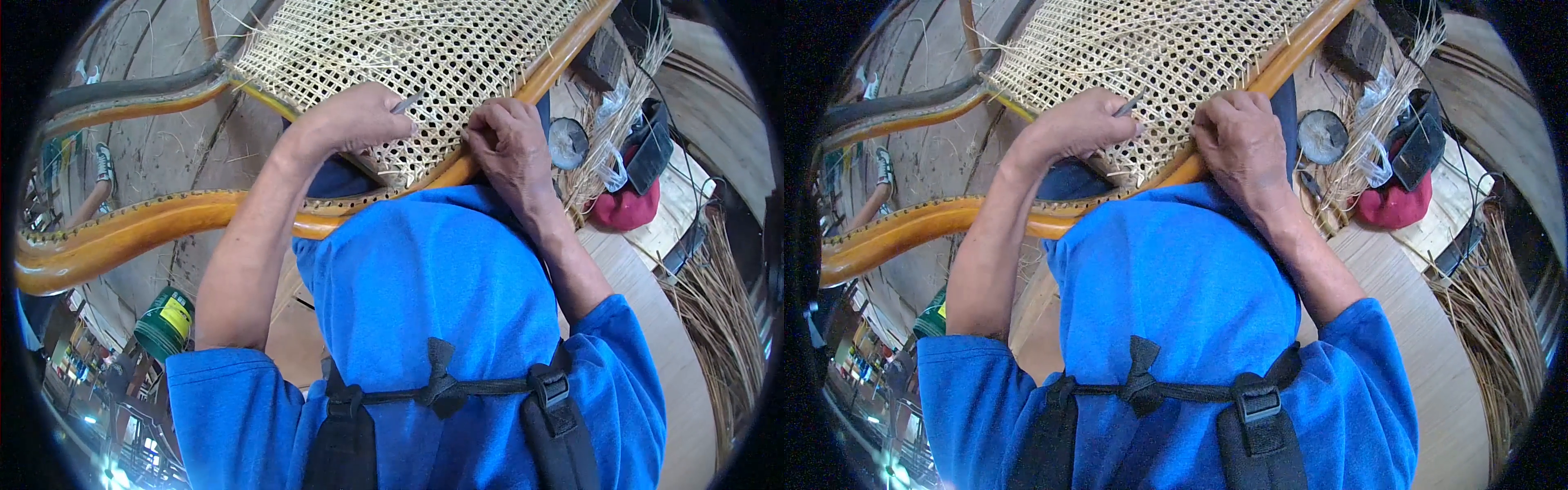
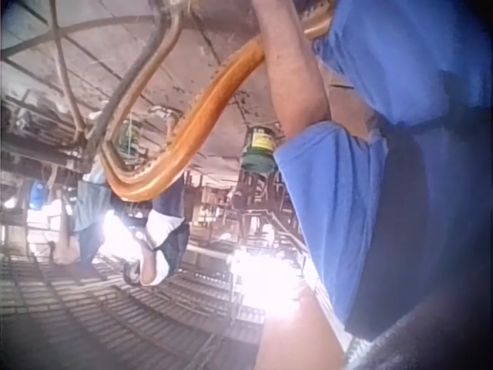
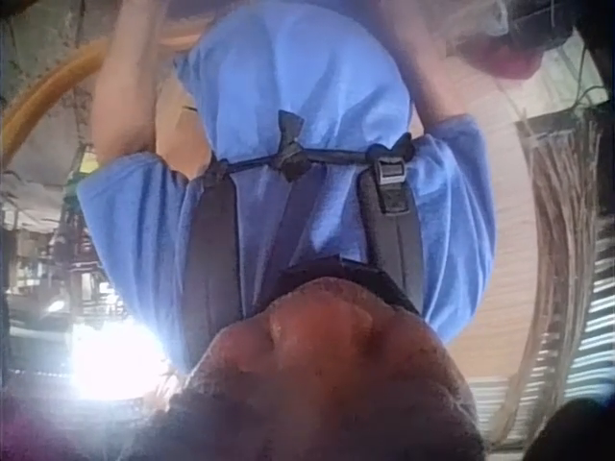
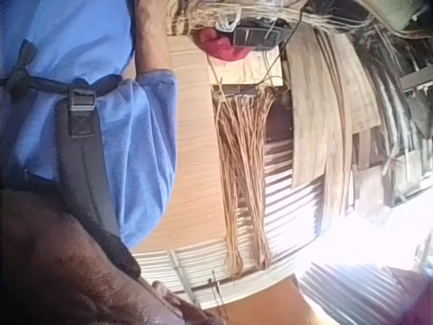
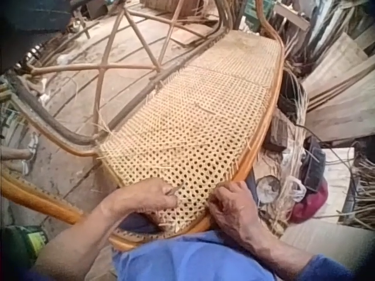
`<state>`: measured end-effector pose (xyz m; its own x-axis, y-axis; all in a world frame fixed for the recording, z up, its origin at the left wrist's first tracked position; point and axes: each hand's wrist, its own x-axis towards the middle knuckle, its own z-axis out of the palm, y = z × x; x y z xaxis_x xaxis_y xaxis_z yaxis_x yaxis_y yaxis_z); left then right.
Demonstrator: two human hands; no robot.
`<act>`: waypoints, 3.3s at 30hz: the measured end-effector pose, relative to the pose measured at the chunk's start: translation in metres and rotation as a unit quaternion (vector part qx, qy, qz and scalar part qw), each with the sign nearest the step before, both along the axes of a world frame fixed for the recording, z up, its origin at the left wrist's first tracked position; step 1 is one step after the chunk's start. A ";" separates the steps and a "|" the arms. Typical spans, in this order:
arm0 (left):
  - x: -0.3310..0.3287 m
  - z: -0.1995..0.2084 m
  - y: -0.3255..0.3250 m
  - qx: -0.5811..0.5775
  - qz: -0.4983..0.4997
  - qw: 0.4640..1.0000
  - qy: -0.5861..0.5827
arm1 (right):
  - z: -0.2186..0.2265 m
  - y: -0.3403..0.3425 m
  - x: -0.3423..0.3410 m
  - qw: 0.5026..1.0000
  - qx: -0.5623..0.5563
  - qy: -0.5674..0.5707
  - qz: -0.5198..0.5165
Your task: The recorder is weaving and trimming rattan/bamboo mesh onto a wooden furniture frame.
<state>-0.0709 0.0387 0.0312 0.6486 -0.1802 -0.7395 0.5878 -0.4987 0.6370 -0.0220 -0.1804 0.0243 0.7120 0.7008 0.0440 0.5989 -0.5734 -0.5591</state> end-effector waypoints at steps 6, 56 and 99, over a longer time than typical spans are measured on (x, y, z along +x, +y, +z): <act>-0.004 -0.008 0.005 -0.033 0.017 0.999 0.012 | 0.003 -0.005 0.014 0.997 -0.031 0.063 0.035; 0.010 -0.006 -0.060 -0.017 0.051 0.989 -0.137 | 0.026 -0.055 0.028 0.927 -0.123 0.353 0.043; -0.001 0.001 -0.073 0.200 -0.123 0.894 -0.381 | -0.002 -0.092 0.003 0.819 0.120 0.530 -0.187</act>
<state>-0.0719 -0.0347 0.0320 0.9686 -0.2070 -0.1374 -0.0999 -0.8307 0.5477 -0.0186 -0.2727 0.0221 0.6027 0.4877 -0.6316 -0.4867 -0.4025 -0.7753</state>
